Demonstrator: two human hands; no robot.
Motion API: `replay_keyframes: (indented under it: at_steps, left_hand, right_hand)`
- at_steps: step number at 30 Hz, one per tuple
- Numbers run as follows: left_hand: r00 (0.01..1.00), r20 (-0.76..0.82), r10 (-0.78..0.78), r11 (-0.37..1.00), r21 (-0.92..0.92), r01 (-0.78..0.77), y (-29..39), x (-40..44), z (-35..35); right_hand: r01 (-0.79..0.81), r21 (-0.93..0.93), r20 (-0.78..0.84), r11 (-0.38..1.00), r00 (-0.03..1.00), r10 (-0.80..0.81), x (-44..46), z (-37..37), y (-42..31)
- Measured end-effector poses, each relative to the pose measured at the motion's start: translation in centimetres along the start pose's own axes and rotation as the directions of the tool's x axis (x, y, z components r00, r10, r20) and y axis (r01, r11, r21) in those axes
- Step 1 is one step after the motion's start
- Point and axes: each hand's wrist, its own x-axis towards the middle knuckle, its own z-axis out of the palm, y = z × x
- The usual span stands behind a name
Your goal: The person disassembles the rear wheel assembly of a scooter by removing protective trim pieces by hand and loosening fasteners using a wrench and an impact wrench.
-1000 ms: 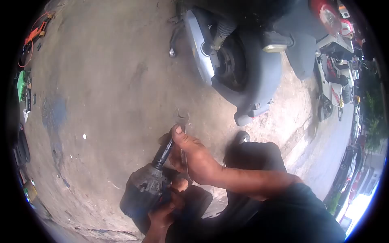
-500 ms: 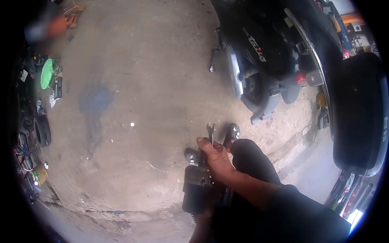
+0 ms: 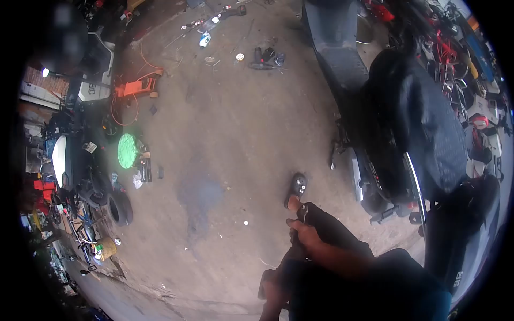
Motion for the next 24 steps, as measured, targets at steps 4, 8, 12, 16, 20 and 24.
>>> replay_keyframes:
  at_steps: [4, 8, 12, 16, 20, 24]
  left_hand:
    - [0.999, 0.000, -0.040, 0.998, 0.043, 0.040, 0.3, 8.5, -7.5]
    - [0.988, -0.061, -0.139, 0.987, 0.073, 0.143, -1.8, 15.0, -14.7]
    - [0.947, -0.163, -0.278, 0.952, 0.082, 0.294, -6.2, 18.9, -21.7]
    - [0.883, -0.205, -0.422, 0.889, 0.095, 0.447, -12.6, 21.7, -28.1]
    - [0.904, -0.326, 0.276, 0.961, 0.071, -0.267, -28.3, 19.9, -31.6]
    - [0.996, -0.056, -0.069, 0.706, 0.703, 0.088, -15.5, 30.6, -46.0]
  right_hand:
    - [0.163, 0.209, 0.077, 0.964, 0.980, -0.183, 4.8, 4.0, -10.0]
    - [0.302, 0.027, 0.113, 0.953, 0.946, -0.303, 0.0, 10.2, -22.8]
    - [0.427, -0.144, 0.045, 0.893, 0.904, -0.425, 0.4, 12.9, -29.4]
    - [0.585, -0.232, -0.126, 0.777, 0.775, -0.620, 4.0, 12.8, -34.3]
    - [0.619, -0.393, -0.349, 0.680, 0.584, -0.733, 5.6, 10.3, -37.7]
    - [0.418, -0.377, -0.478, 0.826, 0.677, -0.561, 5.3, 7.6, -37.2]
